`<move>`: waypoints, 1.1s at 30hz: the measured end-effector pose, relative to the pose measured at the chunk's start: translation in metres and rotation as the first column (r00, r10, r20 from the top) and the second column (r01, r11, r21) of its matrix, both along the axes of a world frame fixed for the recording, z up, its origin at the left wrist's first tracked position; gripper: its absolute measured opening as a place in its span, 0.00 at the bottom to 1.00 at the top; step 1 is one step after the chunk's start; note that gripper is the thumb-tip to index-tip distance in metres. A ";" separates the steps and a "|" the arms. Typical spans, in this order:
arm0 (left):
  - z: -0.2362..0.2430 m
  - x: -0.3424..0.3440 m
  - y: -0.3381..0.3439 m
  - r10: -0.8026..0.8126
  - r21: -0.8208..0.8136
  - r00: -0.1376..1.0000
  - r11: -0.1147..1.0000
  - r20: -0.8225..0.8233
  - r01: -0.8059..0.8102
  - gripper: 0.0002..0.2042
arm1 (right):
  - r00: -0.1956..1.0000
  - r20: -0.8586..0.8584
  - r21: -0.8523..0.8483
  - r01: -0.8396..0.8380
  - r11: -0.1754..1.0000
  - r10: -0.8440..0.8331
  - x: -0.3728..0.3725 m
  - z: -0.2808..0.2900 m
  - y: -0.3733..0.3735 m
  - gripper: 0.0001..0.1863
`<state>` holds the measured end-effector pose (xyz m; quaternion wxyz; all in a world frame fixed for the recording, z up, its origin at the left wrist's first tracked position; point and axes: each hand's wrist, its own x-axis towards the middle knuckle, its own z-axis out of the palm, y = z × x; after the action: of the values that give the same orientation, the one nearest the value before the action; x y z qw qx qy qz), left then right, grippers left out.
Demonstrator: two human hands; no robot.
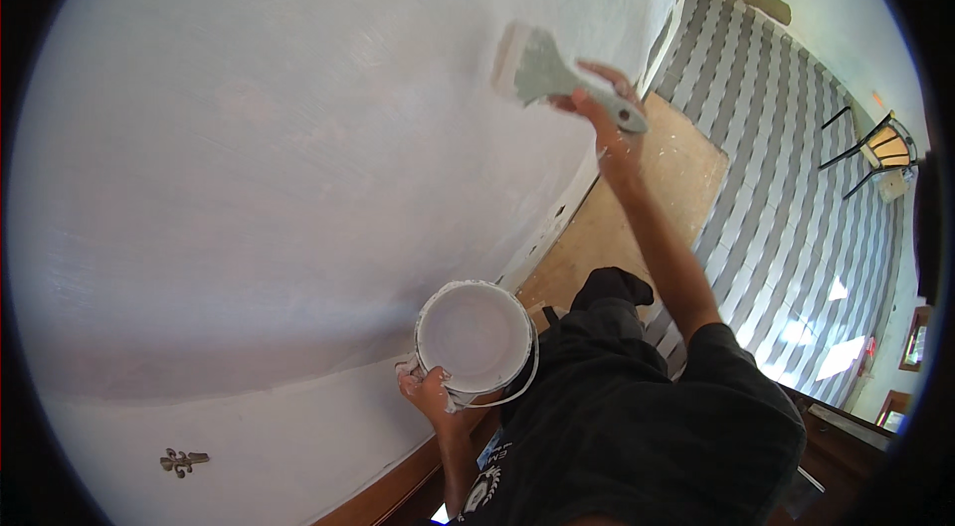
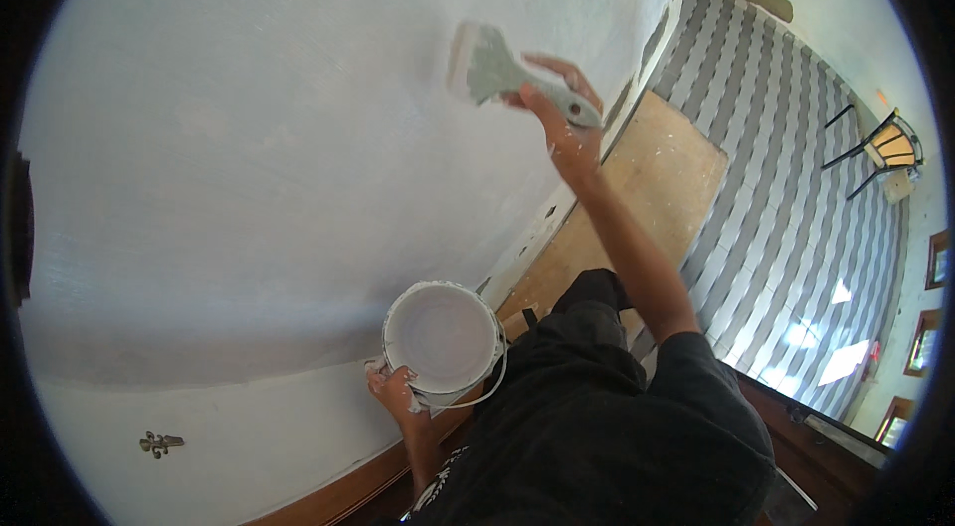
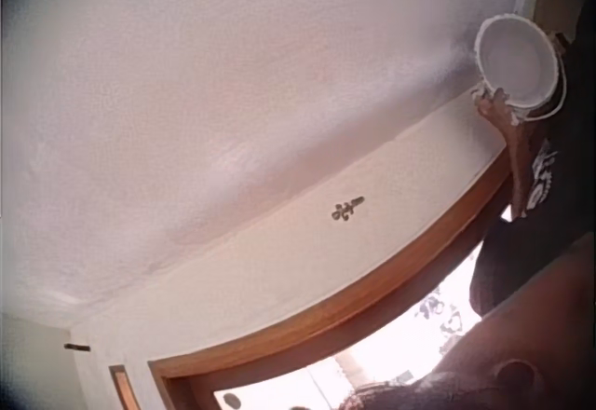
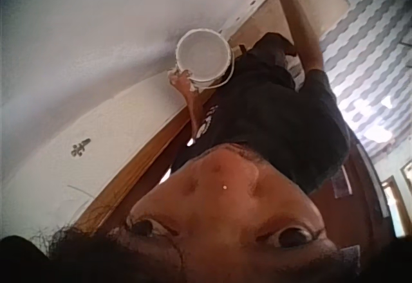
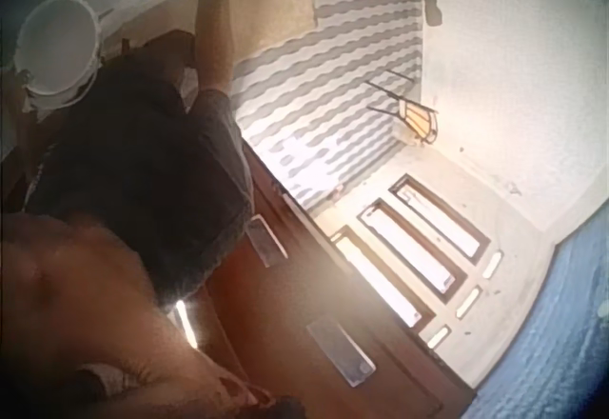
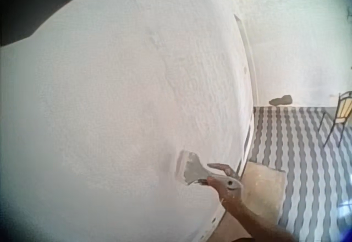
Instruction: Applying plaster or paint to a wall and ceiling junction using a wide brush and bucket.
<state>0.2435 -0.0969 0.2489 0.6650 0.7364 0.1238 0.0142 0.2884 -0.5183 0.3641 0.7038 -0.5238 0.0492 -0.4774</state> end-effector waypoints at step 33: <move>0.006 -0.015 -0.020 0.160 0.203 0.983 0.964 0.085 -0.174 0.12 | 0.858 -0.514 -0.851 -0.508 -0.132 0.016 0.057 0.000 -0.022 0.14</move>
<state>0.2285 -0.1173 0.2552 0.5840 0.7883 0.1605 0.1083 0.3459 -0.5399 0.3646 0.1584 -0.9340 -0.3023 -0.1057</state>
